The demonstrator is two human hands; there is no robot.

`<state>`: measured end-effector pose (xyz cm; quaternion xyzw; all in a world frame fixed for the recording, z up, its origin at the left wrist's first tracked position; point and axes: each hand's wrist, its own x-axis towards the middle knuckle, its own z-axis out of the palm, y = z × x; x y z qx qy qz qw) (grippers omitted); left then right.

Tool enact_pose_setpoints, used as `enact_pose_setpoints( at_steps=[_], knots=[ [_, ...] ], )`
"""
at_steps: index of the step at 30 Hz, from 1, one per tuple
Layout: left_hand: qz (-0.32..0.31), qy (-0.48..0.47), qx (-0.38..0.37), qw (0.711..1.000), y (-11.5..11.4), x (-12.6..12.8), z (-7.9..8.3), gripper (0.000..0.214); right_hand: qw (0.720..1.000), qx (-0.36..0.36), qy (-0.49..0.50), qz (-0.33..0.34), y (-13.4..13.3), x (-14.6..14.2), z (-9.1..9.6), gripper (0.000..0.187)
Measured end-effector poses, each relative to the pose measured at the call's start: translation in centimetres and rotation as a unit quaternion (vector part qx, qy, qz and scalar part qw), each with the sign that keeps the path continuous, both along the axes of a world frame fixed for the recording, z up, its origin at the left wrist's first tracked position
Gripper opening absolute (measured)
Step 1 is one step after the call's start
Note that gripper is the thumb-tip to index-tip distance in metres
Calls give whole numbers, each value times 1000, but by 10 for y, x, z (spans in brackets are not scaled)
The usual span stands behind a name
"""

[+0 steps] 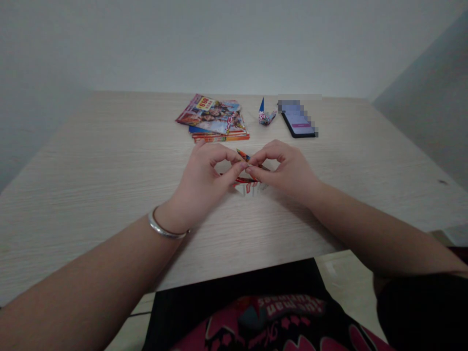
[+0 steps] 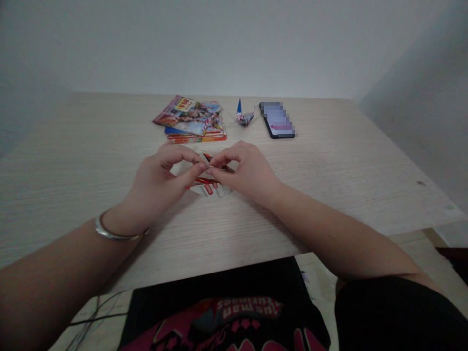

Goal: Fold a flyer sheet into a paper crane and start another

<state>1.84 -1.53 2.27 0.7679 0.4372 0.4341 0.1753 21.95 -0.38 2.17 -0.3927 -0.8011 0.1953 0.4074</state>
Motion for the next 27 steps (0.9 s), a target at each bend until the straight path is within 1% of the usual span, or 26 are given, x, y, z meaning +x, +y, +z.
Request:
enact_pose_setpoints(
  at_steps=[4,9,12,16,18,20,23,25,27],
  knots=[
    [0,17,12,1000,-2,0,2,10,999,-34,-10,2,-1,-3,2,8],
    [-15,20,4,1000,-5,-1,6,13,997,-76,-12,15,-2,-2,6,10],
    [-2,24,9,1000,-5,1,7,14,995,-87,-34,16,-1,0,7,9],
    [9,32,14,999,-4,3,7,13,996,-72,-55,15,1,2,6,8],
    [8,29,17,999,-3,2,7,12,996,-74,-43,17,2,3,5,7],
    [5,18,14,1000,-3,1,6,14,995,-93,-24,19,3,4,4,8],
    [-18,0,-3,1000,-4,0,7,18,993,-119,10,13,3,7,3,9],
    [-33,-17,4,999,-3,0,7,18,990,-134,39,14,4,9,3,8],
    [-31,-35,16,999,-1,0,5,20,984,-161,72,23,8,10,1,8]
  ],
)
